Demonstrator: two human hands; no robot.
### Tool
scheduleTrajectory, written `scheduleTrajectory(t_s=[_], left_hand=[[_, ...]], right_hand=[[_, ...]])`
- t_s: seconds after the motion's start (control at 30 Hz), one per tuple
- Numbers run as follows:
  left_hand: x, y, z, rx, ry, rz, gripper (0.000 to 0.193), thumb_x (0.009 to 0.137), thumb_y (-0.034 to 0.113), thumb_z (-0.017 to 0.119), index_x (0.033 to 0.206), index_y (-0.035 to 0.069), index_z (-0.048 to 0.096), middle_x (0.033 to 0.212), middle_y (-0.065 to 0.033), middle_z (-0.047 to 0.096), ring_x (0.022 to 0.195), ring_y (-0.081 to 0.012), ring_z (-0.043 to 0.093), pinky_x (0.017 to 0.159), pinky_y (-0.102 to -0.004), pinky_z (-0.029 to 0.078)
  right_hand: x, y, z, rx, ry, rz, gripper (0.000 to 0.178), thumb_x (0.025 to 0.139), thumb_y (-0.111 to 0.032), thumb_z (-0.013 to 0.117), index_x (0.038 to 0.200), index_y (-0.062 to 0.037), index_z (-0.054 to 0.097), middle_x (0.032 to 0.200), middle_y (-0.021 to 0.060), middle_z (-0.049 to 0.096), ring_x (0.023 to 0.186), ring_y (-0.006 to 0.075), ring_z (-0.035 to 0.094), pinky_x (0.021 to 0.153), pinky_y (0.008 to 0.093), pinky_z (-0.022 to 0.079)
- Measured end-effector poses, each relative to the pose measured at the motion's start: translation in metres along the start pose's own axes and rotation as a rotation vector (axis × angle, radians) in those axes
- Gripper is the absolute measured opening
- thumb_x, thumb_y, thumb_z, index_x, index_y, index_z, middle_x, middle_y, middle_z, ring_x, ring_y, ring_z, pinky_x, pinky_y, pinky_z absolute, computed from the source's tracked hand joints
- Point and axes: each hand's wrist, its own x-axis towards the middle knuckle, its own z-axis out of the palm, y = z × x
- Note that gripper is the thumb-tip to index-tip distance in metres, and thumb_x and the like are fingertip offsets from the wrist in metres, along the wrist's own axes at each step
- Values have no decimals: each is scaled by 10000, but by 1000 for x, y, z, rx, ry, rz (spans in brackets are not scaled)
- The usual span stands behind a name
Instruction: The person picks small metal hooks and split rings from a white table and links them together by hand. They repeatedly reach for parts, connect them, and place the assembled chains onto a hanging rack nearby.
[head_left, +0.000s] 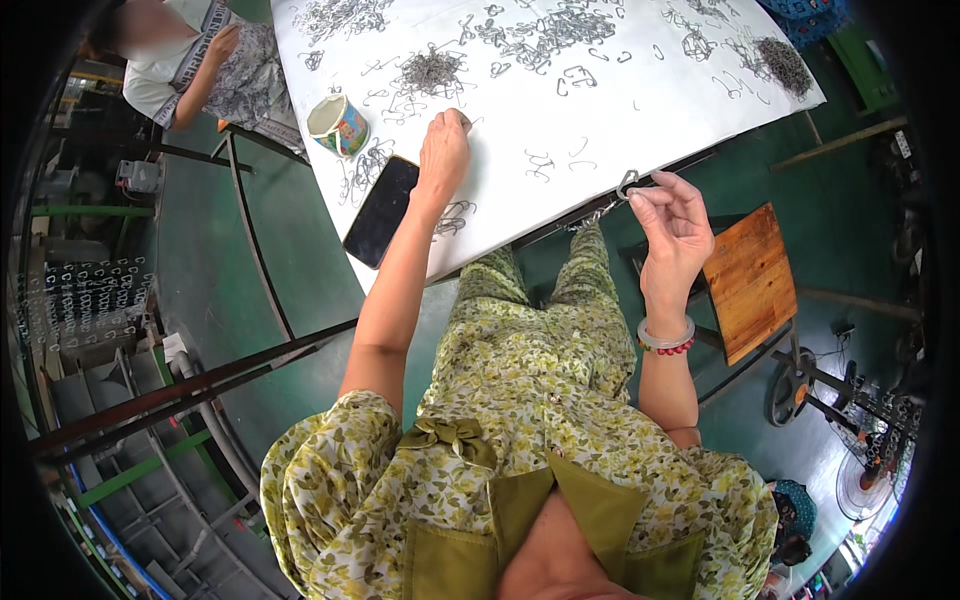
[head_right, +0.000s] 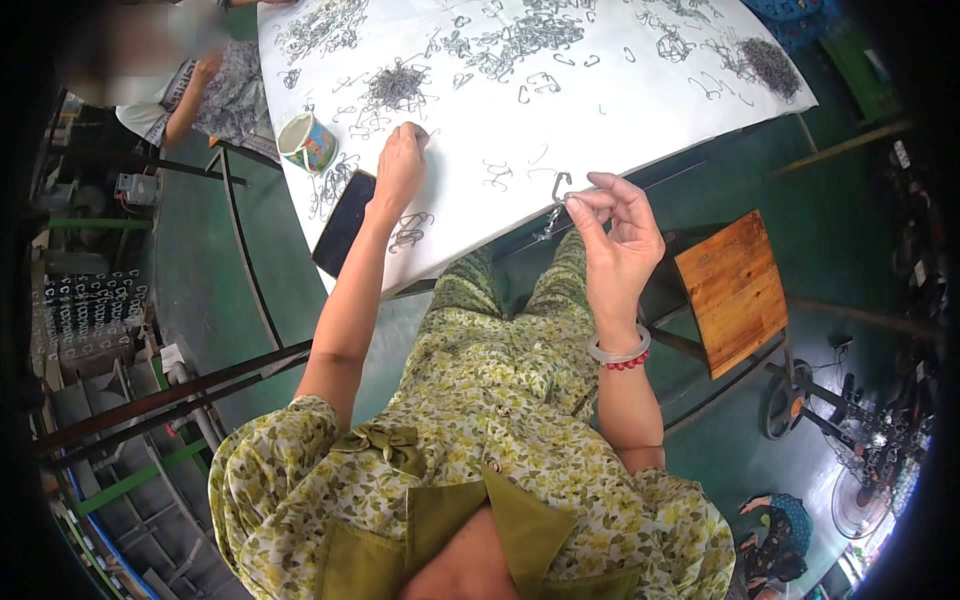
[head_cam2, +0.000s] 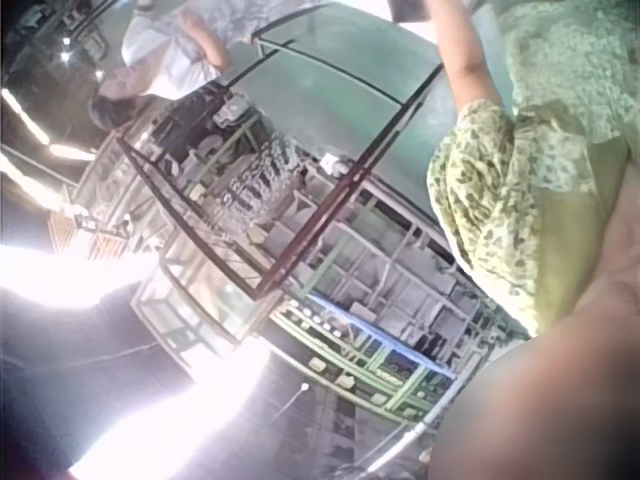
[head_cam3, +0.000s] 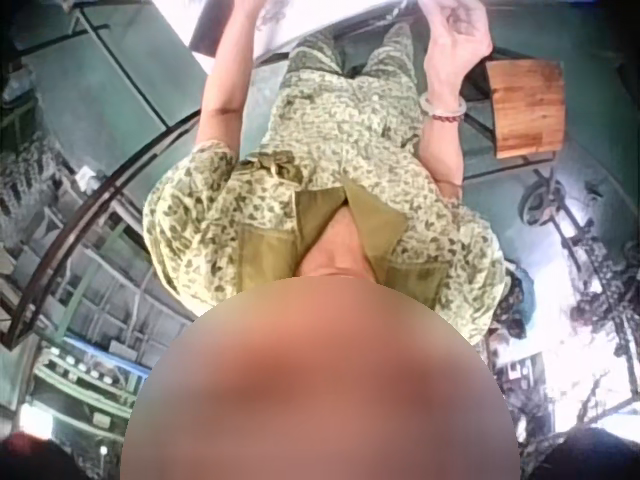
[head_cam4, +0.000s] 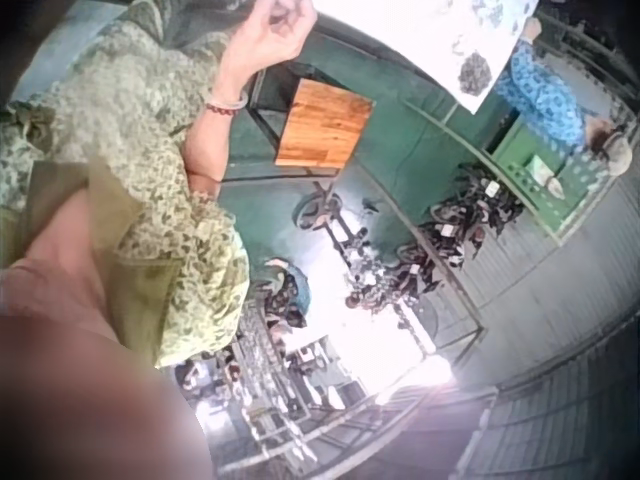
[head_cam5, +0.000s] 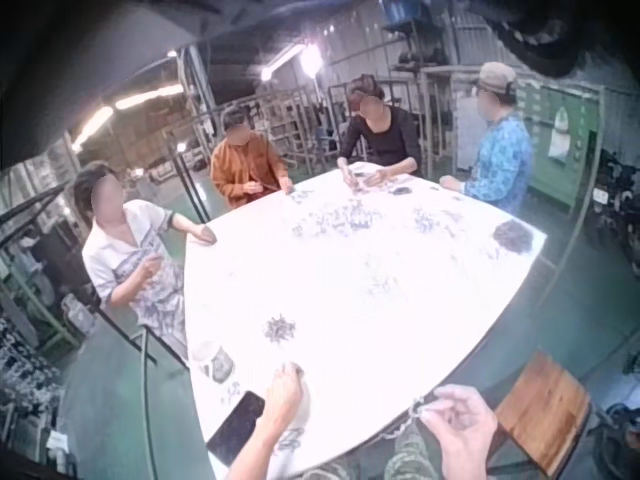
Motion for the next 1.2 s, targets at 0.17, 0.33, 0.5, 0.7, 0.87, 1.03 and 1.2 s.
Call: scheduleTrajectory(t_s=[0.17,0.33,0.5,0.7,0.87,1.03,1.2], left_hand=[[-18,62,-27,-453,-37,-15,211,997,149,536,1079,-37,594,897,-152,666,712,-190,644,708,-349,523],[-41,146,-79,-1038,-244,-146,125,958,101,609,1025,-4,608,916,-110,674,757,-171,650,705,-302,532],[-58,171,-72,-1084,-233,83,107,910,54,650,1003,5,627,959,-88,635,859,-178,630,742,-298,524],[-50,203,-71,-958,-91,185,103,874,20,663,968,-6,628,994,-123,602,906,-243,616,776,-338,507],[-40,225,-82,-844,-24,464,184,799,-49,705,951,-2,612,962,-149,595,925,-295,586,841,-382,475],[-28,263,-108,-871,-92,586,85,867,-63,628,939,-20,614,1056,-142,560,986,-259,551,873,-359,455],[-30,322,-123,-1061,-205,721,119,915,-5,622,1028,-40,642,1146,-148,572,1038,-238,562,858,-338,475]], right_hand=[[-3,2,-3,6,3,22,297,836,66,704,1117,24,616,873,43,690,805,73,585,775,218,469],[-10,8,0,59,31,49,298,831,70,708,1112,28,619,868,39,692,777,54,567,742,203,462],[-20,10,4,75,57,77,319,828,77,708,1131,38,618,869,42,690,779,53,574,740,205,471],[-32,12,-4,-36,118,-45,302,825,57,713,1121,25,659,898,32,684,824,68,576,748,222,474],[-28,-20,-17,-390,121,-404,179,729,70,669,898,11,671,916,120,636,850,284,593,760,366,490],[-15,-55,-32,-314,211,-640,272,736,-10,765,1001,-41,716,993,69,614,975,259,546,873,377,442],[-27,-112,-62,-338,479,-710,141,760,-15,755,900,-30,745,798,45,705,801,193,616,771,335,462]])
